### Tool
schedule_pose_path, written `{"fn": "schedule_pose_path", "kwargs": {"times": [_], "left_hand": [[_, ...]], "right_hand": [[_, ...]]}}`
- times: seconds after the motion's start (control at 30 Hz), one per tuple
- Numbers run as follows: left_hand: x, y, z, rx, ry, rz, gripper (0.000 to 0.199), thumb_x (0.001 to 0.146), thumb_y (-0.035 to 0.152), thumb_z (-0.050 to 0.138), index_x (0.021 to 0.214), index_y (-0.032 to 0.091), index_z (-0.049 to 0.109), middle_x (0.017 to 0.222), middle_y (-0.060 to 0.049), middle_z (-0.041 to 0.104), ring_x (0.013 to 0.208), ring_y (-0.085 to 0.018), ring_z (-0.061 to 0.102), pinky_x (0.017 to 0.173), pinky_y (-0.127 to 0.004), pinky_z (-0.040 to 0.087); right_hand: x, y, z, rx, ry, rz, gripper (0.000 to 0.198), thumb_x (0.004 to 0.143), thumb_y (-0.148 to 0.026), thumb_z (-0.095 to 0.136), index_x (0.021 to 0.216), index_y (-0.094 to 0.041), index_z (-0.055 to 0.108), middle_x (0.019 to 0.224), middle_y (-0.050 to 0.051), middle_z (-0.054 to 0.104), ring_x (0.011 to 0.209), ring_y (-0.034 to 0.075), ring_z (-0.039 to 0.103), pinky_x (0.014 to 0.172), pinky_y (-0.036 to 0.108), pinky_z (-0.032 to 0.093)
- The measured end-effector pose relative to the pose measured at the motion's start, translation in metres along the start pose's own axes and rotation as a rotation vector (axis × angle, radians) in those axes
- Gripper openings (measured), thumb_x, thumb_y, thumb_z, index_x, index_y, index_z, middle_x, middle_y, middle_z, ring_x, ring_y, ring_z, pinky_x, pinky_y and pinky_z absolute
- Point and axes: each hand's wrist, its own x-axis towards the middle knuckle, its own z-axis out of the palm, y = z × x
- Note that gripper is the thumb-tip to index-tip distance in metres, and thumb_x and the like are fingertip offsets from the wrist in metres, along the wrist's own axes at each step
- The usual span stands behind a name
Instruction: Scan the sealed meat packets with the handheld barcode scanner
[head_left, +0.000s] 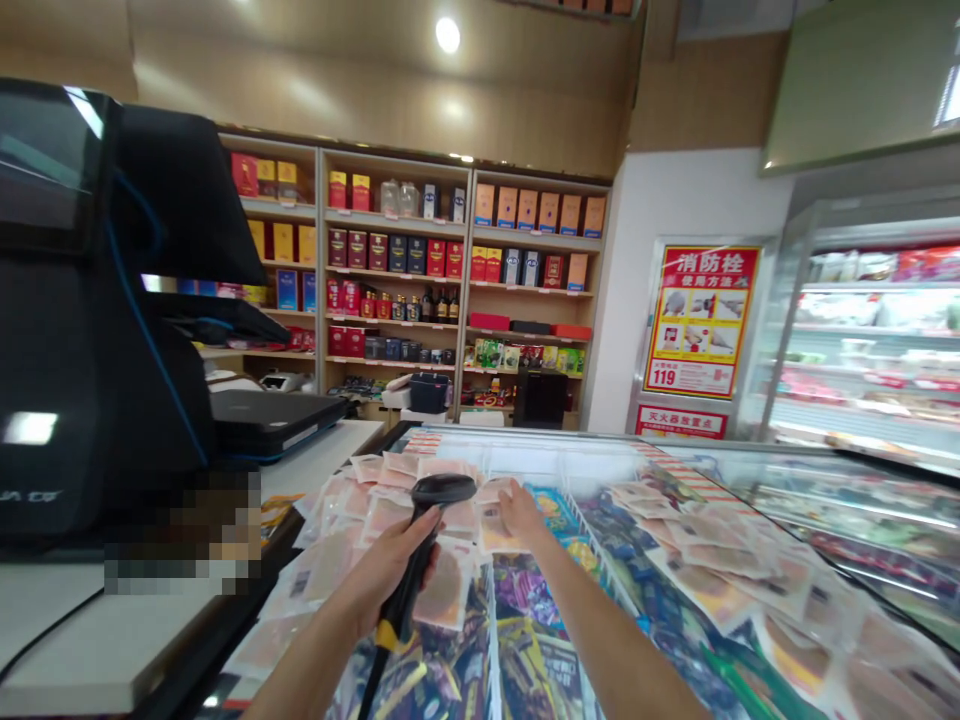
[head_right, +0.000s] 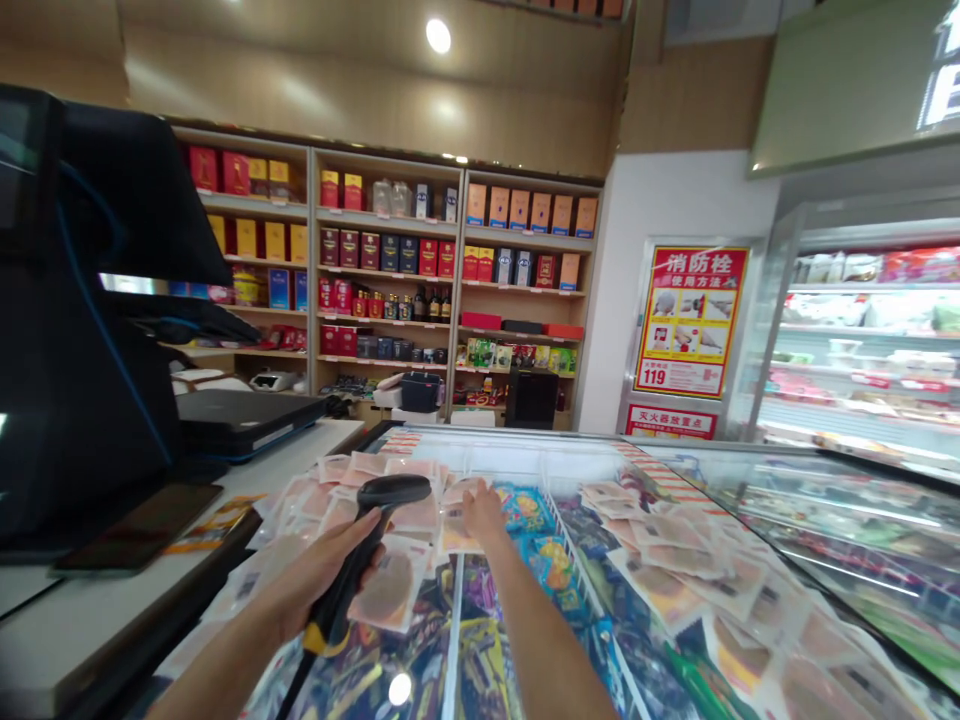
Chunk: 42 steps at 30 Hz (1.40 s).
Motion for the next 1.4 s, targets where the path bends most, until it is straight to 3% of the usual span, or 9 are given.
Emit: {"fn": "schedule_pose_path", "kwargs": {"times": [0.2,0.43,0.63,0.8,1.0,1.27,1.4], "left_hand": [[0.004,-0.003,0.015,0.000,-0.035,-0.043,0.039,0.058,0.053,0.054,0.070,0.017,0.046,0.047,0.004,0.049,0.039,-0.007,0.044,0.038,-0.018,0.030],[0.002,-0.005,0.039,-0.033,-0.058,-0.059,0.038,0.060,0.051,0.053,0.071,0.015,0.047,0.048,0.004,0.049,0.038,-0.006,0.043,0.038,-0.017,0.031],[0.014,-0.010,0.047,0.030,-0.114,-0.078,0.041,0.060,0.054,0.051,0.072,0.016,0.045,0.050,0.004,0.050,0.039,-0.006,0.043,0.038,-0.017,0.030],[0.021,-0.015,0.050,0.046,-0.115,-0.091,0.046,0.055,0.059,0.051,0.073,0.017,0.045,0.049,0.004,0.049,0.039,-0.006,0.042,0.039,-0.018,0.029],[0.022,-0.016,0.055,0.056,-0.128,-0.090,0.045,0.054,0.058,0.053,0.070,0.017,0.044,0.048,0.005,0.048,0.038,-0.006,0.042,0.038,-0.018,0.028],[0.021,-0.015,0.066,0.063,-0.139,-0.072,0.041,0.061,0.054,0.049,0.073,0.015,0.046,0.049,0.004,0.049,0.038,-0.006,0.042,0.038,-0.017,0.030],[0.020,-0.016,0.066,0.066,-0.211,-0.058,0.040,0.064,0.052,0.048,0.075,0.014,0.047,0.053,0.003,0.050,0.040,-0.006,0.044,0.039,-0.018,0.032]], "right_hand": [[-0.016,0.019,-0.029,-0.098,0.041,0.082,0.049,0.076,-0.043,0.027,0.119,-0.020,0.035,0.121,0.013,0.040,0.113,0.026,0.034,0.085,0.043,0.031],[-0.029,0.092,-0.090,-0.324,0.194,0.218,0.046,0.075,-0.036,0.030,0.116,-0.017,0.039,0.126,0.013,0.033,0.116,0.027,0.026,0.086,0.049,0.025],[-0.030,0.139,-0.106,-0.532,0.206,0.213,0.045,0.074,-0.031,0.034,0.117,-0.021,0.037,0.128,0.009,0.031,0.117,0.026,0.022,0.087,0.049,0.022],[-0.017,0.158,-0.109,-0.637,0.238,0.172,0.047,0.073,-0.028,0.037,0.120,-0.021,0.034,0.128,0.010,0.031,0.117,0.028,0.022,0.088,0.050,0.017],[-0.012,0.171,-0.116,-0.642,0.132,0.045,0.040,0.075,-0.017,0.030,0.109,-0.028,0.048,0.115,0.006,0.047,0.099,0.023,0.045,0.079,0.040,0.031],[-0.071,0.174,-0.126,-0.532,0.014,-0.227,0.039,0.077,-0.022,0.027,0.109,-0.032,0.048,0.126,0.000,0.038,0.114,0.024,0.033,0.087,0.045,0.026],[-0.093,0.169,-0.135,-0.445,-0.034,-0.266,0.037,0.074,-0.036,0.034,0.107,-0.030,0.049,0.124,0.002,0.041,0.111,0.022,0.038,0.087,0.040,0.028]]}}
